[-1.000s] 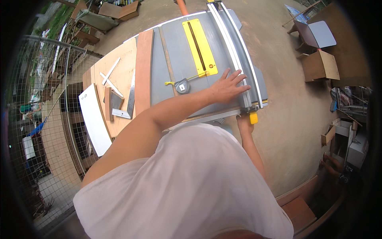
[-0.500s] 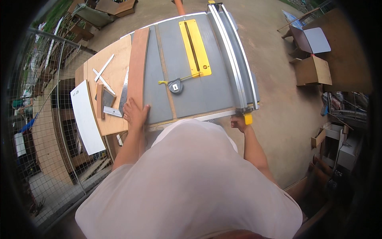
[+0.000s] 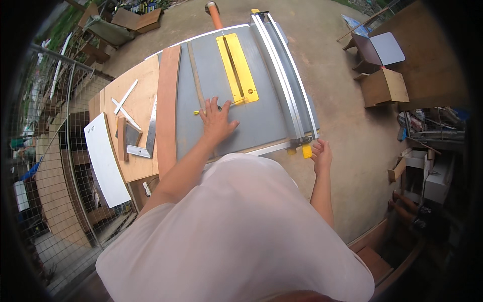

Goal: The person adjusts the fence and rip guard on a table saw, repeatedly loosening and tightening knobs to reposition the metal fence. They use a tape measure to check distances and make fine adjustments to the fence alignment.

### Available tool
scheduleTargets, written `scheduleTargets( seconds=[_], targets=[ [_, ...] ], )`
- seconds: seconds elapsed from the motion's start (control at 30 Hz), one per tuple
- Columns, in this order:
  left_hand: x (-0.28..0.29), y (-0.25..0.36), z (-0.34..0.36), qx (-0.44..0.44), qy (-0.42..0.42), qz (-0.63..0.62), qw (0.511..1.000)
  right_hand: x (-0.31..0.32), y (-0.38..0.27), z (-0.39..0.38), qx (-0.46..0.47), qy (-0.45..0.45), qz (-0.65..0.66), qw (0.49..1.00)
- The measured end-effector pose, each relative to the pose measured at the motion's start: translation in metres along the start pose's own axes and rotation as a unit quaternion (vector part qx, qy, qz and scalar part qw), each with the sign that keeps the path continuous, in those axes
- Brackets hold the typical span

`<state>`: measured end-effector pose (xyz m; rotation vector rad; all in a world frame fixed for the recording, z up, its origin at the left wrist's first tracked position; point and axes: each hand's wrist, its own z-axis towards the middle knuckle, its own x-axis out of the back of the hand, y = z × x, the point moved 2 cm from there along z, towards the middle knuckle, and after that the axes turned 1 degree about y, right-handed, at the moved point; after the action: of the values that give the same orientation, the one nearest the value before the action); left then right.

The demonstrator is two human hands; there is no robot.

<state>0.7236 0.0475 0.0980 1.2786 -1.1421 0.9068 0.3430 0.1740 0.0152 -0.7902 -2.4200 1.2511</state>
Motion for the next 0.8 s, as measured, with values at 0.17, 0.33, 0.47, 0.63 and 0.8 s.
scheduleTargets(
  seconds=[0.17, 0.33, 0.47, 0.63, 0.8],
  targets=[
    [-0.026, -0.012, 0.009, -0.027, -0.022, 0.014, 0.999, -0.032, -0.029, 0.015, 0.064, -0.009, -0.165, 0.984],
    [-0.033, -0.040, 0.003, 0.034, 0.003, 0.028, 0.999, -0.055, -0.075, -0.031, 0.171, 0.069, -0.253, 0.950],
    [-0.022, -0.055, -0.013, 0.076, 0.013, 0.027, 0.997, -0.109, -0.082, -0.109, 0.346, 0.034, -0.394, 0.851],
    [-0.022, -0.066, -0.020, 0.073, 0.017, 0.017, 0.997, -0.137, -0.014, -0.100, 0.446, -0.006, -0.681, 0.580],
    [-0.008, -0.063, -0.027, 0.059, 0.052, 0.021, 0.997, -0.128, 0.002, -0.086, 0.506, 0.023, -0.675, 0.536]
  ],
)
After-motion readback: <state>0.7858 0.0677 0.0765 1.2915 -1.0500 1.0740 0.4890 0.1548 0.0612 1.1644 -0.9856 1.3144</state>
